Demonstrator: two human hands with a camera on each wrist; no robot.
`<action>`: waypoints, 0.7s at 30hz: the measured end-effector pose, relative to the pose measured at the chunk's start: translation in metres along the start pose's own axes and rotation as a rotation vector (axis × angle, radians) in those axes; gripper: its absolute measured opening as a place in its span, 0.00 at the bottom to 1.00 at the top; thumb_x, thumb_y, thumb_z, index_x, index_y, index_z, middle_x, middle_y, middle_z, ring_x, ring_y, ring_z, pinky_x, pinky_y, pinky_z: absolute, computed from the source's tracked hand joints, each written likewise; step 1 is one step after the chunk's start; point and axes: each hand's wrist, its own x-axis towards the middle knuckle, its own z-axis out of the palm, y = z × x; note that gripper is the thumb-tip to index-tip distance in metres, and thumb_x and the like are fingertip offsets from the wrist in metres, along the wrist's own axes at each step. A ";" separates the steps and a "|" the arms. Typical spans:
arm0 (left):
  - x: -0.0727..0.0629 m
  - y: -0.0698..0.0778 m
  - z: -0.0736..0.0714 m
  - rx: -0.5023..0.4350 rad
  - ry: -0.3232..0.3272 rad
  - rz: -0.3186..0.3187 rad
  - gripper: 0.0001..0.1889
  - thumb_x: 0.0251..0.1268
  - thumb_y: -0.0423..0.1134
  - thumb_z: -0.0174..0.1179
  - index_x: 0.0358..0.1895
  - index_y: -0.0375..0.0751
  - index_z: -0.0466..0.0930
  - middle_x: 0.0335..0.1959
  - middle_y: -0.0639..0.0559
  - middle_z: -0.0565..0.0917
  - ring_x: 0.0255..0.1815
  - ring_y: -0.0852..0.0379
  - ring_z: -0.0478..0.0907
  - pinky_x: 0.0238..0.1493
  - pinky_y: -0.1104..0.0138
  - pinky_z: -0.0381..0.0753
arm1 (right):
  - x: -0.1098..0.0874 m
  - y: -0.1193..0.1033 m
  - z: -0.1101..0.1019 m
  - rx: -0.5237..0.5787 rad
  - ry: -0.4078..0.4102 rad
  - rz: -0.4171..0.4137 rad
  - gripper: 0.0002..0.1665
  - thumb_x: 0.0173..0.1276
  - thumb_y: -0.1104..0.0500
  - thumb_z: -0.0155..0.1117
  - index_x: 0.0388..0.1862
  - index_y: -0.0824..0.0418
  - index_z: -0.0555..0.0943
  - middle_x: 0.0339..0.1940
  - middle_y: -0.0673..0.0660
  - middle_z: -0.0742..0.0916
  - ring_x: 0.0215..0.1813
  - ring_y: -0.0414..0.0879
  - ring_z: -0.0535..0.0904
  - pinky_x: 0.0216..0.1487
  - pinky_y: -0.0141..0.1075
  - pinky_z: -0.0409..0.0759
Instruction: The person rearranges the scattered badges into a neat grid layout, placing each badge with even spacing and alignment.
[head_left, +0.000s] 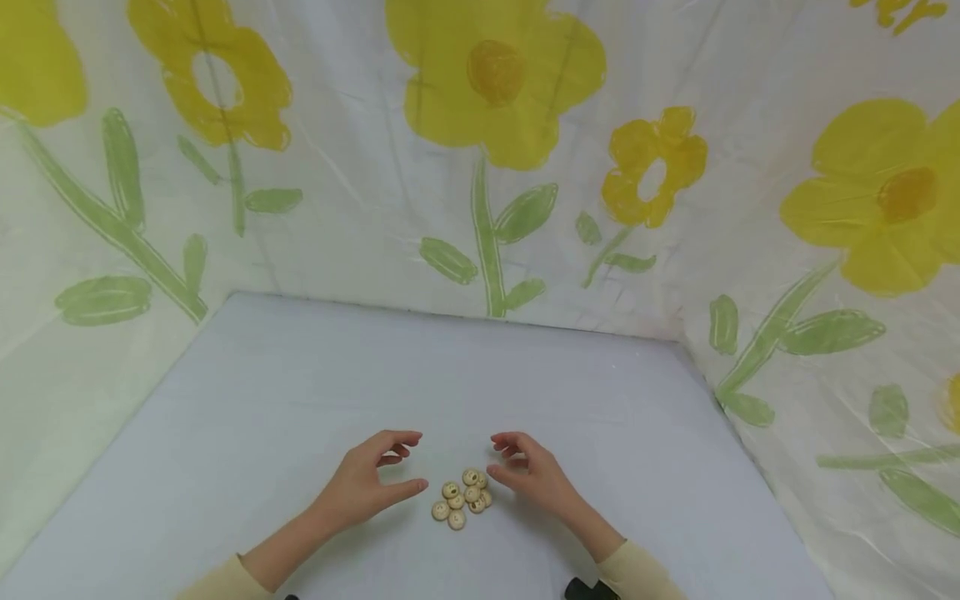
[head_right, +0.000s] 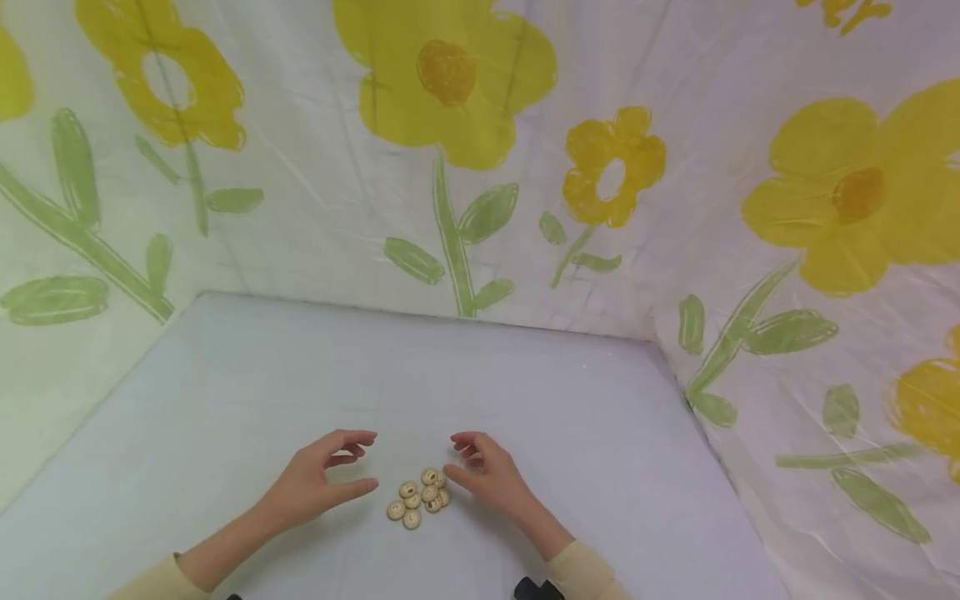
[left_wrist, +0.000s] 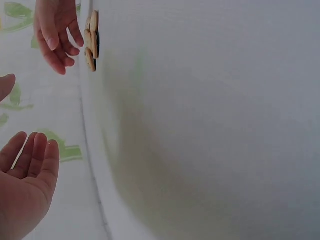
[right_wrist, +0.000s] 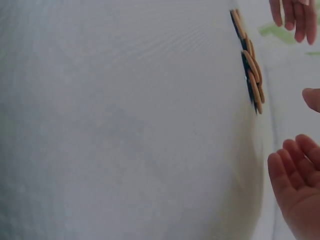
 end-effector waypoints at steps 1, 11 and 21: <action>-0.001 -0.001 0.001 0.004 -0.007 0.015 0.28 0.51 0.41 0.75 0.57 0.42 0.77 0.52 0.46 0.81 0.48 0.48 0.78 0.52 0.66 0.77 | -0.001 0.001 0.000 -0.009 -0.005 -0.003 0.26 0.64 0.57 0.70 0.58 0.63 0.76 0.50 0.57 0.83 0.51 0.52 0.77 0.54 0.42 0.77; -0.008 -0.001 0.009 0.071 -0.134 0.026 0.23 0.54 0.45 0.73 0.51 0.38 0.79 0.48 0.48 0.82 0.46 0.49 0.79 0.50 0.65 0.78 | -0.009 0.004 0.004 -0.041 -0.058 -0.110 0.20 0.62 0.60 0.71 0.52 0.64 0.78 0.45 0.59 0.83 0.44 0.52 0.78 0.46 0.38 0.80; -0.006 -0.005 0.015 0.130 -0.268 0.074 0.17 0.56 0.40 0.71 0.47 0.38 0.79 0.42 0.52 0.82 0.42 0.55 0.78 0.45 0.64 0.79 | -0.010 0.006 0.005 -0.139 -0.084 -0.143 0.19 0.57 0.58 0.75 0.46 0.60 0.80 0.41 0.53 0.84 0.40 0.44 0.78 0.44 0.33 0.79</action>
